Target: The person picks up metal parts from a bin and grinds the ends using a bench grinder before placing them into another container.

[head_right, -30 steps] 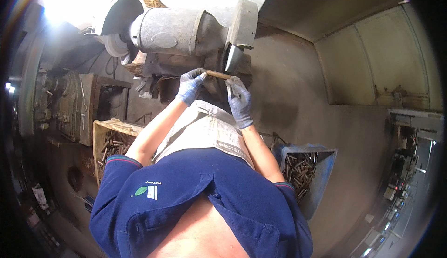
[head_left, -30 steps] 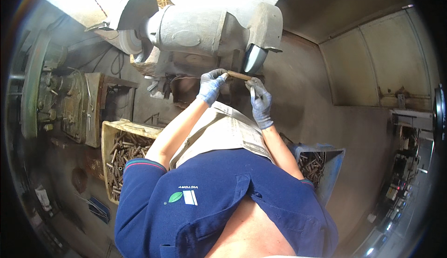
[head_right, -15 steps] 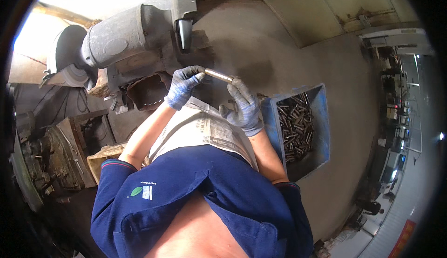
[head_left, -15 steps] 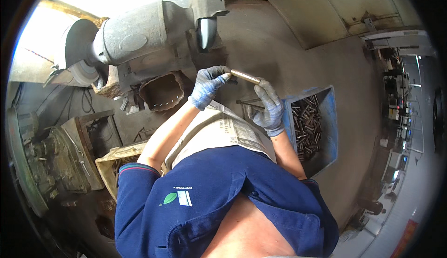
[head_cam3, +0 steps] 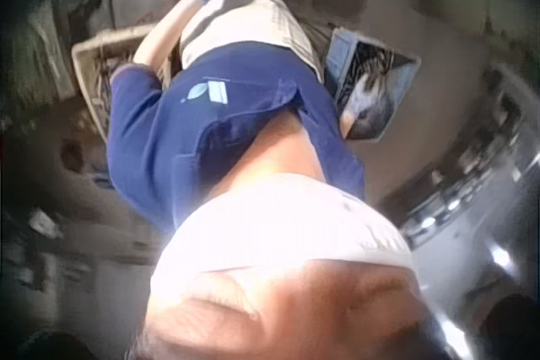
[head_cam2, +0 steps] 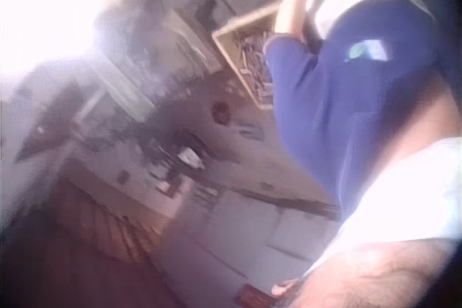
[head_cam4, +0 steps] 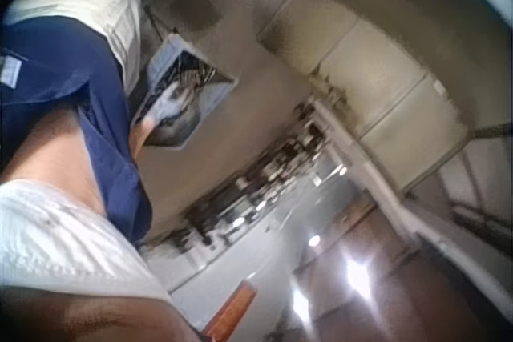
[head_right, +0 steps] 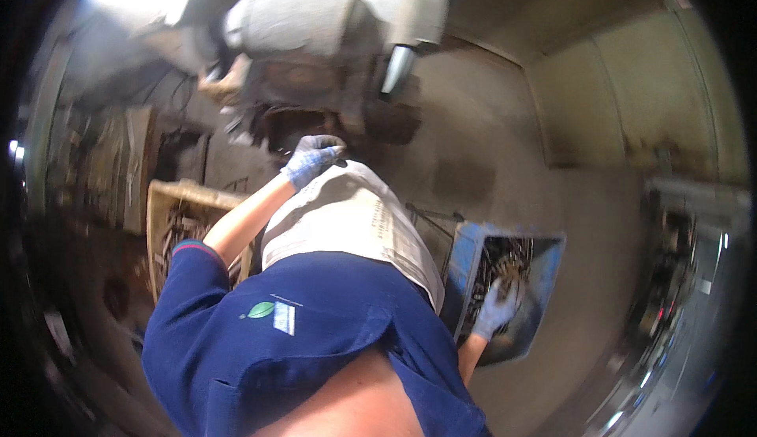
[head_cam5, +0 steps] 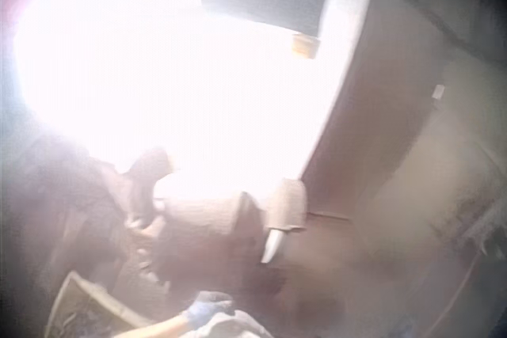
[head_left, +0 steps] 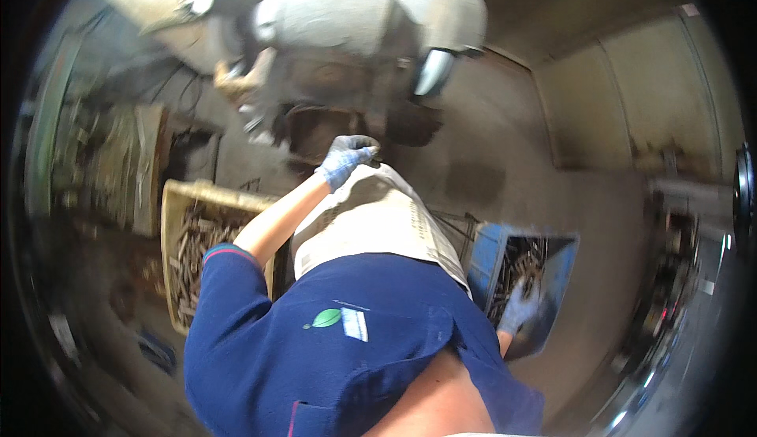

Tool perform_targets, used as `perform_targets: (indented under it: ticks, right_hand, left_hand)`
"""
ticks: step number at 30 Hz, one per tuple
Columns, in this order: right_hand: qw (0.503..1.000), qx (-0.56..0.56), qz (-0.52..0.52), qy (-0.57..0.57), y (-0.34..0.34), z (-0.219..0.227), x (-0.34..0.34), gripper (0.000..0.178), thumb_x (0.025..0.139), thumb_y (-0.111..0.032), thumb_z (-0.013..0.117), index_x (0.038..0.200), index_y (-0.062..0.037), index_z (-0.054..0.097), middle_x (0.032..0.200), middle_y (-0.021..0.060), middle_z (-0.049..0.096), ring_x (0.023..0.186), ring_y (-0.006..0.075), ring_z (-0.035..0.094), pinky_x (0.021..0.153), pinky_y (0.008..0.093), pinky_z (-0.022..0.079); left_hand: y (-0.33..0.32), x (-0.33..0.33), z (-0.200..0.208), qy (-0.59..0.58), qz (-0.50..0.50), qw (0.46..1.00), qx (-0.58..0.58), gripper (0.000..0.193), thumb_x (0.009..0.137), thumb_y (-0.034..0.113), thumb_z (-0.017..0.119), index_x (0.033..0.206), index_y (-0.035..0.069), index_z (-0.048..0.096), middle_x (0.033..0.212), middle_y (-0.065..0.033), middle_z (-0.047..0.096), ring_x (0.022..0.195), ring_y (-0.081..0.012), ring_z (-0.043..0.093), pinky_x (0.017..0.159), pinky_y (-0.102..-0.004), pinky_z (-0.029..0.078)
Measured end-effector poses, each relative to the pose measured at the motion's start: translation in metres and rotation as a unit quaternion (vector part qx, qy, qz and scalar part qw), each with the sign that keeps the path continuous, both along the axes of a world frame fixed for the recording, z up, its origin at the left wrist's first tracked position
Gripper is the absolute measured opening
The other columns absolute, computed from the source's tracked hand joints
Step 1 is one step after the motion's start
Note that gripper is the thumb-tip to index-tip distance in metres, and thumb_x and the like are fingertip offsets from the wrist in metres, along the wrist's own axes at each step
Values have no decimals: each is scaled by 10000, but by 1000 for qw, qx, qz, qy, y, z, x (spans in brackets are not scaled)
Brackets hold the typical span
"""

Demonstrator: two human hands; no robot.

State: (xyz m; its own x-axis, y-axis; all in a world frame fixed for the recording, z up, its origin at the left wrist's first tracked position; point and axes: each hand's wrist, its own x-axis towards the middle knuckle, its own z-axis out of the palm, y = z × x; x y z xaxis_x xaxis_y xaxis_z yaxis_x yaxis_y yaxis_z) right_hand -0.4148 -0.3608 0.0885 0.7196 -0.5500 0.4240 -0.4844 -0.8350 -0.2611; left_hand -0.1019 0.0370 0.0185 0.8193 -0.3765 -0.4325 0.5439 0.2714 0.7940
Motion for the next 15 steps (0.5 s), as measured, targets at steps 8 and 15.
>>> perform_targets:
  ticks: [8, 15]
  right_hand:
    - [939, 261, 219, -46, 20, -51, 116, 170, 825, -48, 606, 940, 76, 631, 999, 146, 632, 936, 232, 583, 862, 333, 466]
    - [858, 352, 372, 34, 64, -63, 195, 201, 864, -80, 594, 1019, 47, 612, 995, 101, 616, 881, 159, 580, 833, 286, 474]
  left_hand:
    - [54, -43, -6, -28, 152, 987, 41, 146, 834, 62, 611, 934, -45, 619, 820, -105, 641, 721, -169, 631, 679, -292, 550]
    - [142, -119, 5, -62, 355, 930, 70, 173, 835, 55, 616, 950, -74, 606, 811, -121, 644, 733, -168, 639, 674, -279, 550]
